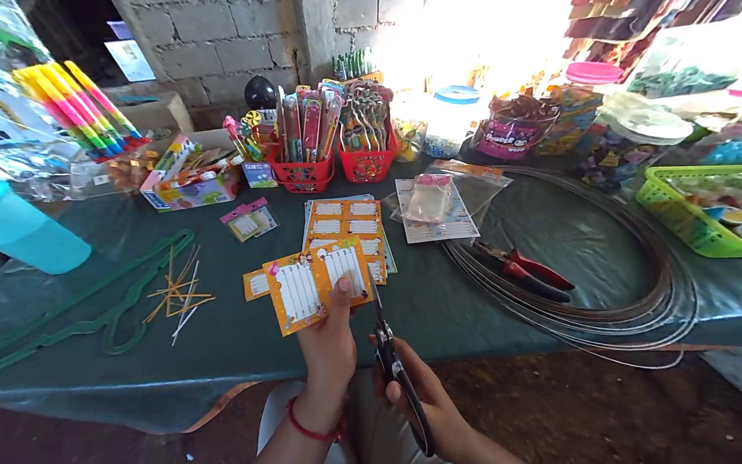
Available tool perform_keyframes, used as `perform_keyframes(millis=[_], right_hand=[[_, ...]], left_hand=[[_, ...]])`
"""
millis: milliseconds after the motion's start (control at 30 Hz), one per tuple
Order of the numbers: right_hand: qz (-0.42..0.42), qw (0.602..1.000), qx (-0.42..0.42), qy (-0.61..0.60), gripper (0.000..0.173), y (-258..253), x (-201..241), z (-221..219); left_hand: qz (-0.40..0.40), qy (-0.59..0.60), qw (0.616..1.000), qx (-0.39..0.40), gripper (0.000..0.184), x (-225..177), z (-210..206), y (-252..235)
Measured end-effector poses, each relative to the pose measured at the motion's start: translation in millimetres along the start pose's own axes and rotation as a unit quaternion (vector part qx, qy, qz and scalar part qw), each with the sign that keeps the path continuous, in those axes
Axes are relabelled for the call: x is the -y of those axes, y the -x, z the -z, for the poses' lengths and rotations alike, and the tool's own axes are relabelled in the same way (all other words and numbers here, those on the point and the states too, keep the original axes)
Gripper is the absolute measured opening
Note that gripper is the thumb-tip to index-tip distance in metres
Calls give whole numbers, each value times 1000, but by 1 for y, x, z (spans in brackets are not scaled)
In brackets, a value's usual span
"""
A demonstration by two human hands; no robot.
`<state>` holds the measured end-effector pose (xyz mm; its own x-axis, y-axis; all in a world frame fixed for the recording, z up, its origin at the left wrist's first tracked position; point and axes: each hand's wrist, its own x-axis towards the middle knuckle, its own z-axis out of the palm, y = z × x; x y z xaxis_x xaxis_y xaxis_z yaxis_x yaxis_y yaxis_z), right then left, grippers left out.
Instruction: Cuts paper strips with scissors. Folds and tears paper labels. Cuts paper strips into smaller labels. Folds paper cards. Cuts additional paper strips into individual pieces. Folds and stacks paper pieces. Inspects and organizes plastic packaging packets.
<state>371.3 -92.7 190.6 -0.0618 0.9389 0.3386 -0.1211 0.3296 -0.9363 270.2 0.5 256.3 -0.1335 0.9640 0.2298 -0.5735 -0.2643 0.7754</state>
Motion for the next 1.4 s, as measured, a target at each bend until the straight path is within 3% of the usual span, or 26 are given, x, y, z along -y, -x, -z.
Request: perform_keyframes(millis=[1400], right_hand=[[-10,1000,-7,-4,75,2,4,-3]], left_hand=[[11,25,1000,-6,20,-6,-2,3]])
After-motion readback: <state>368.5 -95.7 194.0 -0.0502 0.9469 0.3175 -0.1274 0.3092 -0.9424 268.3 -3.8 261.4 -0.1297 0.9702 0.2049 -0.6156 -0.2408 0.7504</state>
